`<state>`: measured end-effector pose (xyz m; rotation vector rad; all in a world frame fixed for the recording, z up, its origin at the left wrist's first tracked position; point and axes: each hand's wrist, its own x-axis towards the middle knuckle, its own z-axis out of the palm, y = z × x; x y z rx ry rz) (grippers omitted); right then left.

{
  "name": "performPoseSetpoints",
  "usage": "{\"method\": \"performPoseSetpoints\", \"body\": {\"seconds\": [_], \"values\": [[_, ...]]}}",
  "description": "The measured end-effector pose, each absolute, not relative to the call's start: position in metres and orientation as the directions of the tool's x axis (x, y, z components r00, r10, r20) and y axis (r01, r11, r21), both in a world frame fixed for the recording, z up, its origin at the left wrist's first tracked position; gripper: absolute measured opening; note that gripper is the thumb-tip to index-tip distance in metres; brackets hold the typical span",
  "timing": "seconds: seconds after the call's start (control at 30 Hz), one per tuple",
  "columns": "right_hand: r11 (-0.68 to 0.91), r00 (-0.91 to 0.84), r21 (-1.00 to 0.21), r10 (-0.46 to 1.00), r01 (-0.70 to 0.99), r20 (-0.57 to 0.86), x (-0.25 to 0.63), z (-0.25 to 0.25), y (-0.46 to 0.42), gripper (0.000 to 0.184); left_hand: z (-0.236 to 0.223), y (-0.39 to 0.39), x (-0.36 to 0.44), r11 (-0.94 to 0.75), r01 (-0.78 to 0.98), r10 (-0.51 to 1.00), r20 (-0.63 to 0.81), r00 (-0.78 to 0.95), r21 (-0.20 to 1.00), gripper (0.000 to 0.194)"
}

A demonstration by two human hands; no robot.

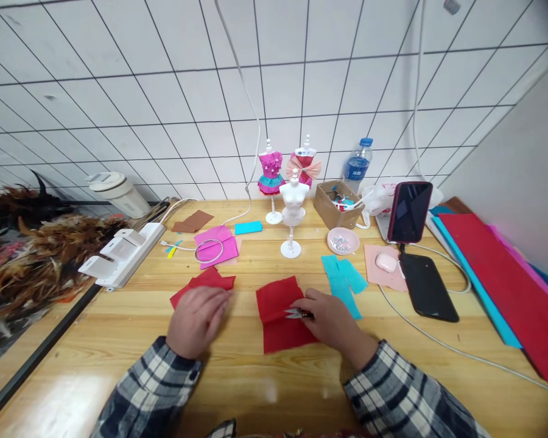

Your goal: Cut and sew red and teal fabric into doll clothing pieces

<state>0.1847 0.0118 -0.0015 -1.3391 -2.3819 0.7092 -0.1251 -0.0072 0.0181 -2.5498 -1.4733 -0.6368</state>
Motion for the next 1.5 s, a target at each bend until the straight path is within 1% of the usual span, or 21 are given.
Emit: {"method": "performPoseSetpoints", "body": {"seconds": [0.07, 0.13, 0.2, 0.27, 0.33, 0.37, 0.4, 0.5, 0.57, 0.63, 0.7, 0.73, 0.8, 0.87, 0.93, 1.0, 1.1, 1.2, 1.27, 1.33, 1.5], "values": [[0.483, -0.579, -0.545, 0.815, 0.686, -0.007, 0.185, -0.001, 0.010, 0.039, 0.022, -0.015, -0.095, -0.629, 0.754, 0.762, 0.345, 0.548, 0.189, 0.030], [0.479, -0.594, -0.563, 0.804, 0.674, -0.026, 0.186, 0.000, 0.009, 0.045, 0.022, -0.016, -0.068, -0.630, 0.727, 0.776, 0.184, 0.603, 0.273, 0.031], [0.387, -0.509, -0.580, 0.859, 0.717, -0.055, 0.186, 0.000, 0.011, 0.039, 0.018, -0.011, -0.051, -0.579, 0.762, 0.804, 0.048, 0.592, 0.292, 0.038], [0.227, -0.326, -0.579, 0.943, 0.783, -0.071, 0.184, -0.001, 0.016, 0.032, 0.012, -0.004, -0.044, -0.558, 0.775, 0.806, -0.029, 0.592, 0.298, 0.048], [0.087, -0.155, -0.562, 0.985, 0.823, -0.075, 0.179, -0.003, 0.023, 0.034, 0.006, 0.001, -0.044, -0.559, 0.766, 0.795, -0.055, 0.604, 0.316, 0.053], [0.050, -0.110, -0.556, 0.991, 0.829, -0.074, 0.176, -0.004, 0.027, 0.035, 0.004, 0.002, -0.045, -0.563, 0.757, 0.789, -0.059, 0.612, 0.331, 0.053], [0.034, -0.092, -0.556, 0.993, 0.830, -0.076, 0.173, -0.005, 0.030, 0.034, 0.002, 0.002, -0.047, -0.566, 0.746, 0.782, -0.060, 0.620, 0.351, 0.052], [0.059, -0.121, -0.576, 0.990, 0.815, -0.069, 0.166, -0.005, 0.038, 0.017, -0.001, -0.001, -0.051, -0.553, 0.713, 0.782, -0.025, 0.623, 0.431, 0.051], [0.113, -0.157, -0.625, 0.988, 0.773, -0.015, 0.164, -0.002, 0.040, 0.012, -0.001, -0.003, -0.051, -0.493, 0.681, 0.828, 0.051, 0.558, 0.542, 0.064], [0.158, -0.200, -0.729, 0.979, 0.666, 0.030, 0.165, 0.004, 0.040, 0.011, 0.001, -0.002, -0.049, -0.357, 0.568, 0.903, 0.117, 0.414, 0.741, 0.092], [0.163, -0.243, -0.856, 0.969, 0.491, 0.045, 0.166, 0.013, 0.039, 0.012, 0.005, 0.002, -0.046, -0.170, 0.307, 0.946, 0.068, 0.318, 0.936, 0.112], [0.150, -0.263, -0.903, 0.964, 0.402, 0.044, 0.167, 0.019, 0.039, 0.012, 0.007, 0.006, -0.044, -0.067, 0.155, 0.941, 0.011, 0.338, 0.986, 0.114], [0.120, -0.270, -0.961, 0.961, 0.247, 0.051, 0.168, 0.030, 0.041, 0.015, 0.011, 0.013, -0.039, 0.134, -0.050, 0.872, -0.094, 0.480, 0.990, 0.102], [0.102, -0.244, -0.983, 0.968, 0.154, 0.062, 0.169, 0.037, 0.044, 0.019, 0.014, 0.017, -0.035, 0.293, -0.138, 0.800, -0.163, 0.577, 0.946, 0.079], [0.069, -0.205, -0.991, 0.978, 0.112, 0.045, 0.171, 0.037, 0.047, 0.023, 0.016, 0.016, -0.031, 0.410, -0.208, 0.768, -0.213, 0.603, 0.888, 0.062], [0.028, -0.162, -0.994, 0.987, 0.103, 0.011, 0.173, 0.030, 0.049, 0.027, 0.017, 0.012, -0.028, 0.502, -0.268, 0.747, -0.256, 0.614, 0.822, 0.054], [-0.023, -0.058, -0.995, 0.998, 0.099, -0.029, 0.174, 0.008, 0.050, 0.033, 0.019, 0.009, -0.021, 0.597, -0.274, 0.709, -0.336, 0.620, 0.754, 0.048], [-0.007, 0.057, -0.996, 0.998, 0.094, -0.001, 0.175, -0.012, 0.051, 0.037, 0.019, 0.012, -0.014, 0.603, -0.363, 0.757, -0.365, 0.542, 0.711, 0.040], [-0.004, 0.092, -0.994, 0.996, 0.105, 0.005, 0.175, -0.019, 0.052, 0.038, 0.017, 0.016, -0.011, 0.538, -0.477, 0.830, -0.339, 0.442, 0.695, 0.038], [-0.014, 0.112, -0.993, 0.994, 0.117, -0.001, 0.176, -0.022, 0.053, 0.039, 0.014, 0.020, -0.010, 0.471, -0.544, 0.880, -0.326, 0.347, 0.694, 0.039], [0.003, 0.017, -0.982, 1.000, 0.186, 0.007, 0.180, -0.021, 0.055, 0.039, 0.005, 0.028, -0.012, 0.335, -0.552, 0.942, -0.292, 0.167, 0.764, 0.044]]}}
